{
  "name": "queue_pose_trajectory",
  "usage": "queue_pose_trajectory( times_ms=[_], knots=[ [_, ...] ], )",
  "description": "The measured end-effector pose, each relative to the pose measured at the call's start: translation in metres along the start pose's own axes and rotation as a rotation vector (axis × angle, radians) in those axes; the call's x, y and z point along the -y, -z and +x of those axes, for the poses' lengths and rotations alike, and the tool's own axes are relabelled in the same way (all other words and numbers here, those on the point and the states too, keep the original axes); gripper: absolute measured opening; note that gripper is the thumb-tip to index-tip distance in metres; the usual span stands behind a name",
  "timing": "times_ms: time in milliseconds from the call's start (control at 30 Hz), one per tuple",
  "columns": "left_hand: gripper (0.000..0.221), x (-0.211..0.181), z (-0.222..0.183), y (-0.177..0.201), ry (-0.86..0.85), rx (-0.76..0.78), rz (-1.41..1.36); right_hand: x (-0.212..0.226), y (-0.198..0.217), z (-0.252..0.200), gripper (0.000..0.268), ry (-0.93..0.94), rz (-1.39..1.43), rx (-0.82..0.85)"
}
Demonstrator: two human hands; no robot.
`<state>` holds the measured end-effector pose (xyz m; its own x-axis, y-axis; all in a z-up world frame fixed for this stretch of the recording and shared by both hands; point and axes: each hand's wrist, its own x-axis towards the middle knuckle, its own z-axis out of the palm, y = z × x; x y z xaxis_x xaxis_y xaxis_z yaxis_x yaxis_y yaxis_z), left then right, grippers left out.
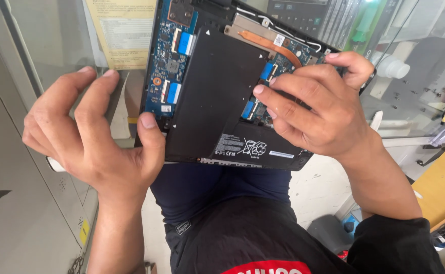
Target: Repairing a laptop by manipulating internal components like the battery and ribbon cables using tools
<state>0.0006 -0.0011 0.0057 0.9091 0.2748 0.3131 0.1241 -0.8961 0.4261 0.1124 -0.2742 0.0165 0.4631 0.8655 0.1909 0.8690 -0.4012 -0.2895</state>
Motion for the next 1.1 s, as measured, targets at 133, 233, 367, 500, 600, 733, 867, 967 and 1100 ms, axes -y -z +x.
queue_pose_trajectory(
  times_ms=[133,233,367,500,600,733,867,967,1100],
  knots=[
    [0.048,0.001,0.002,0.002,-0.032,-0.070,-0.047,0.004,-0.003,-0.029,0.027,-0.115,0.186,-0.230],
    [0.043,0.001,-0.001,0.005,-0.027,-0.079,-0.089,0.014,0.005,-0.056,0.038,-0.243,0.047,-0.535],
    [0.038,-0.004,-0.002,0.008,-0.035,-0.111,-0.098,0.053,-0.012,-0.091,0.054,-0.314,-0.028,-0.505],
    [0.031,-0.007,-0.006,0.011,-0.052,-0.122,-0.118,0.090,-0.017,-0.091,0.074,-0.365,-0.099,-0.186],
    [0.026,-0.006,-0.011,0.011,-0.059,-0.135,-0.123,0.097,-0.024,-0.088,0.075,-0.370,-0.093,-0.154],
    [0.024,-0.001,-0.014,0.006,-0.056,-0.159,-0.099,0.089,-0.020,-0.082,0.073,-0.303,-0.020,-0.181],
    [0.024,0.005,-0.016,-0.001,-0.057,-0.176,-0.099,0.069,-0.018,-0.078,0.076,-0.279,-0.071,-0.170],
    [0.031,0.014,-0.018,-0.010,-0.037,-0.155,-0.016,0.053,-0.013,-0.080,0.074,-0.194,-0.036,-0.215],
    [0.022,0.016,-0.019,-0.013,-0.056,-0.200,-0.037,0.052,0.000,-0.080,0.059,-0.258,0.228,-0.147]
  ],
)
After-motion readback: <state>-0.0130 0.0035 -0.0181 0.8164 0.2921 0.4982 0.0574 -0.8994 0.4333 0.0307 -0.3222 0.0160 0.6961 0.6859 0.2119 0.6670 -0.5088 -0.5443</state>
